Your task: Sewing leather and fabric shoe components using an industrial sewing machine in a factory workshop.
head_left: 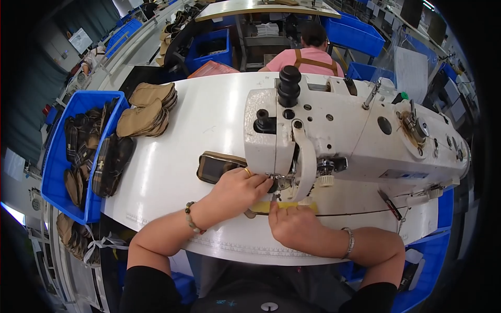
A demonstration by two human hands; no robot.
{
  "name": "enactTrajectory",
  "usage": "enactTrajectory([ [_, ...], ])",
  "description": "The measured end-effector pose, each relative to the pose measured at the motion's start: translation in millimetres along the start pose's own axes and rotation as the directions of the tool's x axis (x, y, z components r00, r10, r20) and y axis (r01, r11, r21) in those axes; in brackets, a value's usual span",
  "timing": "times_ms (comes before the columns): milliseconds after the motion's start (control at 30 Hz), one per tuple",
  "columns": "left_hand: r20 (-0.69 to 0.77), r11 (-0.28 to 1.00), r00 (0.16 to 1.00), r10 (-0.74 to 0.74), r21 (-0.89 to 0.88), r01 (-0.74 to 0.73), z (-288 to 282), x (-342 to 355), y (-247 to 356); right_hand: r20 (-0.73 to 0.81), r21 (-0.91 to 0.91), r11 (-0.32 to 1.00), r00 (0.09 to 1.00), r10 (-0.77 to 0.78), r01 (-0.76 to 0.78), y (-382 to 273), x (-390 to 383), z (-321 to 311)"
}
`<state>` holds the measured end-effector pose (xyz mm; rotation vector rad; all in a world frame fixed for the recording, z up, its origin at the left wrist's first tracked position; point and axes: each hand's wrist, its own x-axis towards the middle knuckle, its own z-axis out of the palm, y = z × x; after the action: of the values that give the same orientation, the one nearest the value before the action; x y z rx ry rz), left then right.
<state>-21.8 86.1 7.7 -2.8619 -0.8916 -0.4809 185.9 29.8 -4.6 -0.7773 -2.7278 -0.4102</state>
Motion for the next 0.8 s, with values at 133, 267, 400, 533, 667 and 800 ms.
enactTrajectory([
  [133,-0.001,1.000,1.000,0.007,0.027,-0.007,-0.1,-0.9,3.7,-0.009,0.001,1.000,1.000,-0.002,0.002,-1.4,0.0,-1.9],
  [267,-0.011,0.999,1.000,0.017,0.051,-0.017,0.2,0.6,4.8,-0.003,0.014,1.000,1.000,-0.003,0.003,-1.3,0.5,-2.6],
  [400,-0.046,0.997,0.998,-0.037,0.068,0.040,3.2,4.3,1.9,-0.062,0.039,0.999,0.998,-0.009,0.011,0.6,0.6,3.0],
  [533,-0.042,0.991,0.992,-0.119,0.055,0.121,8.5,8.2,-3.0,-0.059,0.052,0.999,0.998,-0.014,0.017,4.4,0.7,3.3],
  [667,-0.077,0.993,0.994,-0.079,0.078,0.085,11.3,7.9,-9.7,-0.048,0.061,0.998,0.999,-0.014,0.017,6.6,3.9,1.6],
  [800,-0.013,0.990,0.992,-0.125,0.062,0.126,4.6,6.8,-8.7,-0.020,0.044,0.999,0.999,-0.031,0.032,5.3,4.8,3.0],
])
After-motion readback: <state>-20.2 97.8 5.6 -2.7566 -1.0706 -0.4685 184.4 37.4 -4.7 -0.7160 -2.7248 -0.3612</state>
